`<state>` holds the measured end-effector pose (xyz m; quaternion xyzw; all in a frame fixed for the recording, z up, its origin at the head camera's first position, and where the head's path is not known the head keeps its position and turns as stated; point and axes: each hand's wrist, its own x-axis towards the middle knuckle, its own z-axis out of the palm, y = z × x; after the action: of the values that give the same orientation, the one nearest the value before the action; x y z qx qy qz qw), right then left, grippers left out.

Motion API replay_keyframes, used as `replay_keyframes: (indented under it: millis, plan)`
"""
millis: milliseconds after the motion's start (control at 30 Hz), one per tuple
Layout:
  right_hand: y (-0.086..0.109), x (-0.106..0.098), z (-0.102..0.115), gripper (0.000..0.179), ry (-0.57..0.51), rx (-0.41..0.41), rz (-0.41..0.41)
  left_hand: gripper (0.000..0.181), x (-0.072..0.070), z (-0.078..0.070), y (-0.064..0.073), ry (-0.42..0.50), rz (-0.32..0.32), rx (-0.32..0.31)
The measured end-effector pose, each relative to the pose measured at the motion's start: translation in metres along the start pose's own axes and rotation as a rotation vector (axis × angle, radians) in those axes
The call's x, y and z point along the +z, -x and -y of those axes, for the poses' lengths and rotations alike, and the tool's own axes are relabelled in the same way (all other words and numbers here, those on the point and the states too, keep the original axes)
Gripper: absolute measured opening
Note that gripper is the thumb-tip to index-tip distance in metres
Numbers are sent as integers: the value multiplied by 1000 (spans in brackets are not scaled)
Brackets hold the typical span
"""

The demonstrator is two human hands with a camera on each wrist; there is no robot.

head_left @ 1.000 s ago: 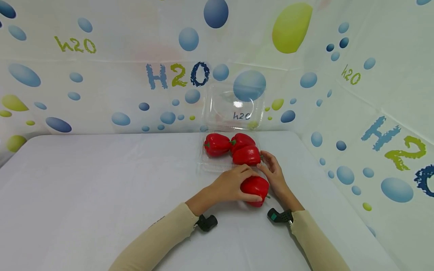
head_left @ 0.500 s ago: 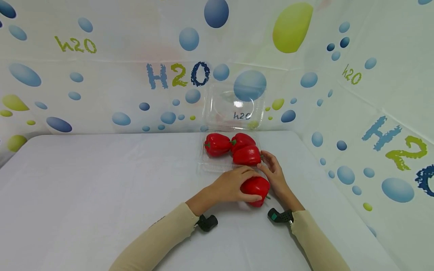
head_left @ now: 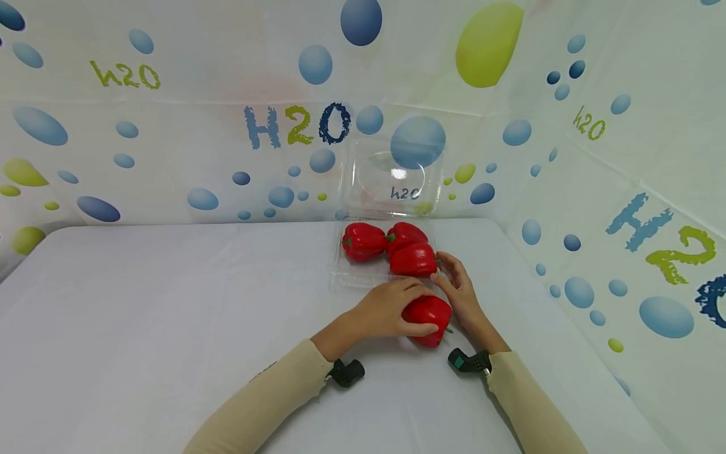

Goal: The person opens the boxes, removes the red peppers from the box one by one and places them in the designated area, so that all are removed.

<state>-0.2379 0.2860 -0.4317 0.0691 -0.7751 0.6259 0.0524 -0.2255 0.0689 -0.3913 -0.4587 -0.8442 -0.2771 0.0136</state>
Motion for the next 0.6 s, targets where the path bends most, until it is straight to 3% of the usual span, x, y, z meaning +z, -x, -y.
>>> replay_keyframes:
  millis: [267, 600]
  plan:
    - [1, 1, 1, 61, -4, 0, 6, 55, 1, 1, -1, -35, -9, -5]
    - [0, 0, 1, 62, -15, 13, 0, 51, 1, 0, 0, -14, -22, -10]
